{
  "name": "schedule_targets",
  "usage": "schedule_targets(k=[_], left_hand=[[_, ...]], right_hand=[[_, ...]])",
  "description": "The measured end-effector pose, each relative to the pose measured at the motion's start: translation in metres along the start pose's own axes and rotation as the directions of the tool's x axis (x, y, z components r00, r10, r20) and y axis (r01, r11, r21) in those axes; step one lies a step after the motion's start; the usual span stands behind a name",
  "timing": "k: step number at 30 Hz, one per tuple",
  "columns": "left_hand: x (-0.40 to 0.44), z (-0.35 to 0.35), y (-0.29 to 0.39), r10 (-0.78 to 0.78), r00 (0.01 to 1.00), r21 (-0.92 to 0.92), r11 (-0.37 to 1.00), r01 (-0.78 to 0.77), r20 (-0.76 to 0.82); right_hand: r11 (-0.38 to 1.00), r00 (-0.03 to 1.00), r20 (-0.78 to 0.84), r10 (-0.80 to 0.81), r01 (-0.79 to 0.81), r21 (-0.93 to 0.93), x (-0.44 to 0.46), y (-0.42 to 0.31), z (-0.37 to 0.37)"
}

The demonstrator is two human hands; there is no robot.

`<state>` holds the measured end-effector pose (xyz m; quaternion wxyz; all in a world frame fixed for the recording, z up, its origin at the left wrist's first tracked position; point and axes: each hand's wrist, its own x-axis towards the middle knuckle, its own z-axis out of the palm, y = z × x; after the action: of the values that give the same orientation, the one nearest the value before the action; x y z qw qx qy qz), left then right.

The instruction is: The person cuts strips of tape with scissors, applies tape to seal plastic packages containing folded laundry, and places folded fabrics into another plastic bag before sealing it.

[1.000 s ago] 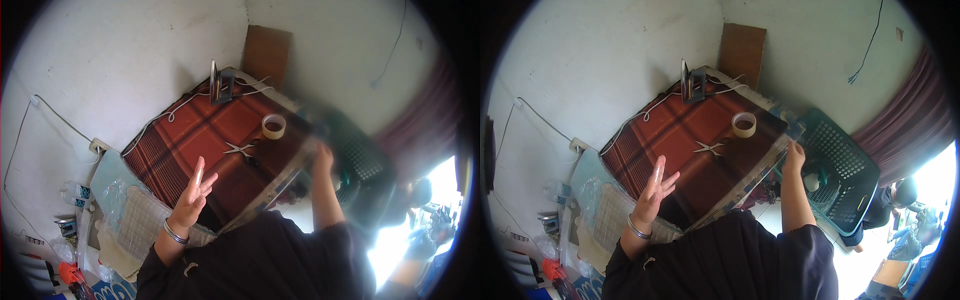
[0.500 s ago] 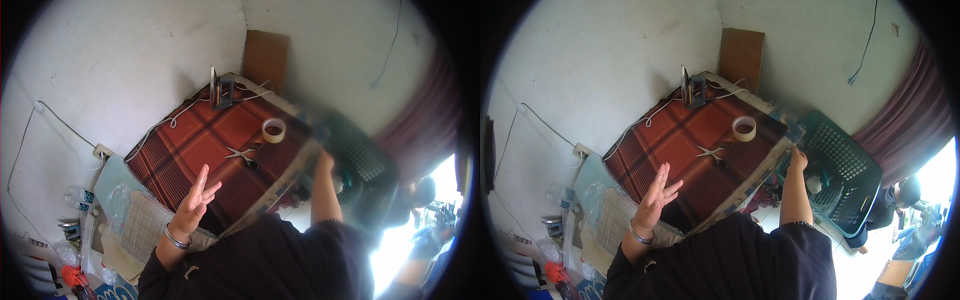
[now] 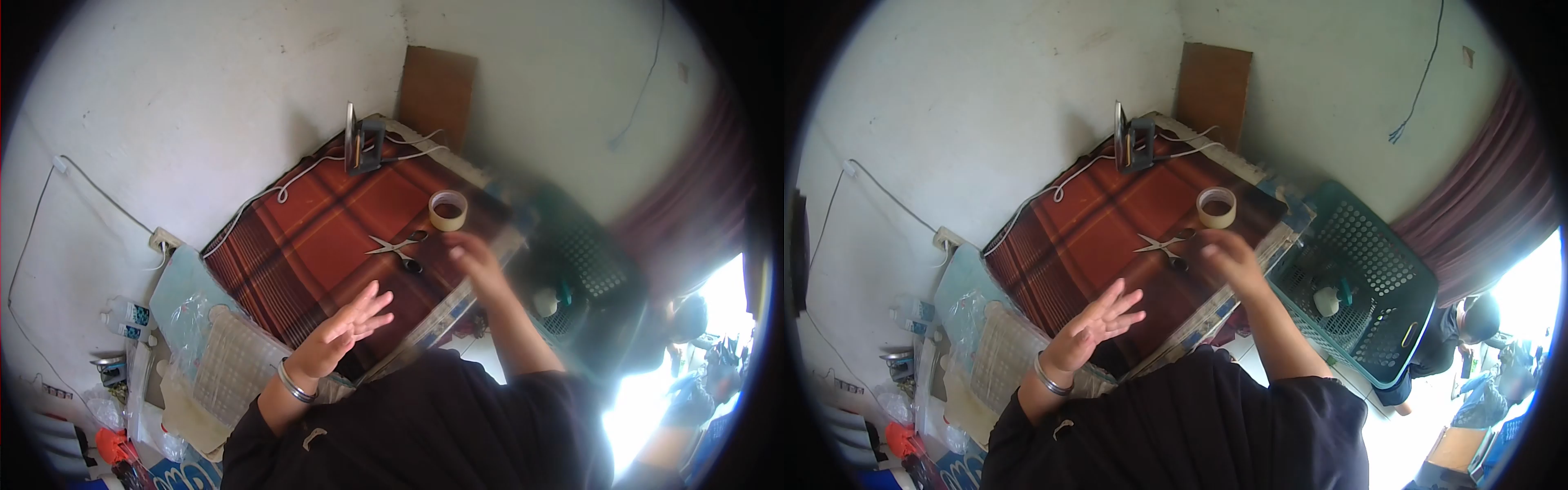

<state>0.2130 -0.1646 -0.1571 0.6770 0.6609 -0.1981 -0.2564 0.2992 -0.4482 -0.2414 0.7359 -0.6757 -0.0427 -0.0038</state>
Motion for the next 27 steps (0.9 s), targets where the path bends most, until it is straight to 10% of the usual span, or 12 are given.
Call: schedule_targets(k=[3, 7, 13, 17, 19, 22, 24, 27], left_hand=[[0.003, -0.001, -0.003, 0.056, 0.988, -0.153, 0.988, -0.034, 0.144], [-0.002, -0.001, 0.0, 0.081, 0.986, -0.153, 0.986, -0.058, 0.148], [-0.012, -0.004, -0.018, 0.245, 0.959, 0.006, 0.969, -0.247, -0.141], [-0.04, -0.015, 0.008, -0.029, 0.939, 0.386, 0.907, 0.168, -0.341], [-0.07, -0.023, 0.014, -0.093, 0.787, 0.33, 0.873, 0.359, -0.61], [-0.146, -0.056, 0.002, 0.464, 0.468, 0.607, 0.763, 0.22, -0.752], [-0.216, -0.075, -0.02, 0.465, -0.001, 0.415, 0.791, 0.45, -0.885], [-0.323, -0.072, -0.084, 0.192, -0.246, 0.009, 0.805, 0.593, -0.95]], right_hand=[[0.955, 0.795, 0.586, -0.155, 0.273, -0.118, 0.003, -0.048, 0.043], [0.982, 0.674, 0.738, -0.039, 0.161, -0.095, 0.008, -0.054, 0.074], [0.989, 0.834, 0.542, -0.105, 0.142, -0.028, -0.013, -0.074, 0.109], [0.856, 0.788, 0.469, -0.399, 0.503, -0.118, -0.021, -0.056, 0.124], [0.908, 0.852, 0.382, -0.358, 0.413, -0.069, -0.008, -0.036, 0.12], [0.995, 0.898, 0.429, -0.095, 0.073, 0.068, 0.013, -0.025, 0.113], [1.0, 0.862, 0.506, -0.022, 0.009, 0.029, 0.017, -0.016, 0.121], [0.951, 0.703, 0.64, 0.31, -0.235, -0.203, 0.006, 0.008, 0.152]])
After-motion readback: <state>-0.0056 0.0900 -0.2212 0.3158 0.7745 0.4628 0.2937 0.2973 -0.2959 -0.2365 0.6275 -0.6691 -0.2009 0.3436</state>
